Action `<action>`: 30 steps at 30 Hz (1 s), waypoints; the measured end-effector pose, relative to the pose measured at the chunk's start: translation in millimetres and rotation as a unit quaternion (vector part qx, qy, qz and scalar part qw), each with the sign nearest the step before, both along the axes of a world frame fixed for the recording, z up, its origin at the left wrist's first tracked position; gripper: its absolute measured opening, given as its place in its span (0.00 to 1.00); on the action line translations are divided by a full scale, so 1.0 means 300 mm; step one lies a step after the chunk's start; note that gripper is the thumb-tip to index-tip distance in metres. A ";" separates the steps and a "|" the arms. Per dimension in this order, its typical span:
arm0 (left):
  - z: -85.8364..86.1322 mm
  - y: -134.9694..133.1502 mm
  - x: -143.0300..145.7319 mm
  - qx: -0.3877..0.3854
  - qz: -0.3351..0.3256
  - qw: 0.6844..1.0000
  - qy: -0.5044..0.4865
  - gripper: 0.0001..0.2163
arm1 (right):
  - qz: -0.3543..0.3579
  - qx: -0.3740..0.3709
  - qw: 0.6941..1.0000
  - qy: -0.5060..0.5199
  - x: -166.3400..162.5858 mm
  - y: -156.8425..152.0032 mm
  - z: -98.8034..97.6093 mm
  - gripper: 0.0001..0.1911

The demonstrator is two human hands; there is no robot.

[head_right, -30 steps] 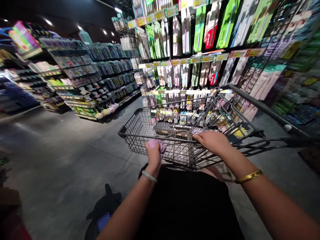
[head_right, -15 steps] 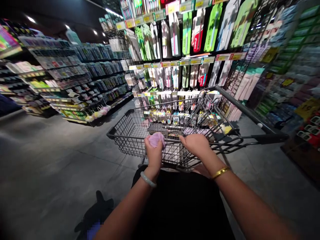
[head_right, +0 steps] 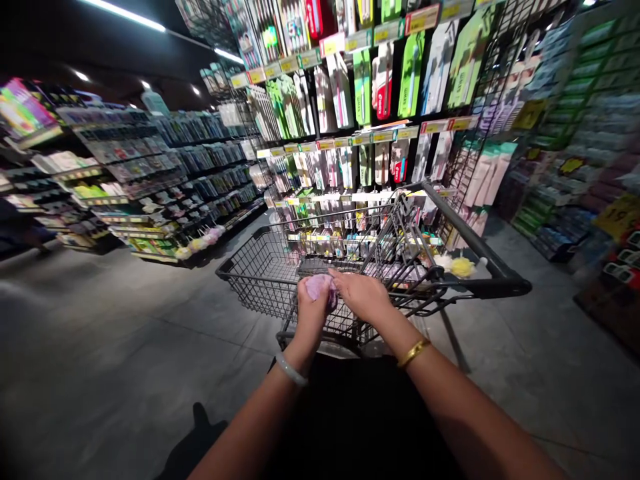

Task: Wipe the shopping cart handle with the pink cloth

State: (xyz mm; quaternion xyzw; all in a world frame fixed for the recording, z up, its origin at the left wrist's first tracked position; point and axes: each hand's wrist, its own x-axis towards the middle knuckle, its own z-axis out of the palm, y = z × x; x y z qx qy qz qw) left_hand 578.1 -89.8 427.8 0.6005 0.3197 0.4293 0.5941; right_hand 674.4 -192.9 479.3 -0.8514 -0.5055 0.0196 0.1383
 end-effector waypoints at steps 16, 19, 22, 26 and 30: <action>0.092 0.136 0.031 0.430 -0.048 0.869 0.238 0.16 | 0.009 0.143 0.986 -0.080 0.024 -0.065 -0.040 0.30; 0.053 0.147 0.048 0.497 -0.068 0.772 0.390 0.23 | 0.029 0.079 0.988 -0.130 0.003 -0.074 -0.068 0.31; 0.044 0.141 0.048 0.525 -0.068 0.716 0.455 0.26 | 0.041 0.094 0.989 -0.103 0.042 -0.099 -0.073 0.34; 0.057 0.135 0.044 0.543 -0.072 0.682 0.484 0.27 | -0.073 0.153 0.982 -0.084 0.057 -0.125 -0.067 0.31; 0.062 0.138 0.041 0.544 -0.055 0.681 0.487 0.28 | 0.005 0.142 0.971 -0.190 -0.056 -0.123 -0.113 0.25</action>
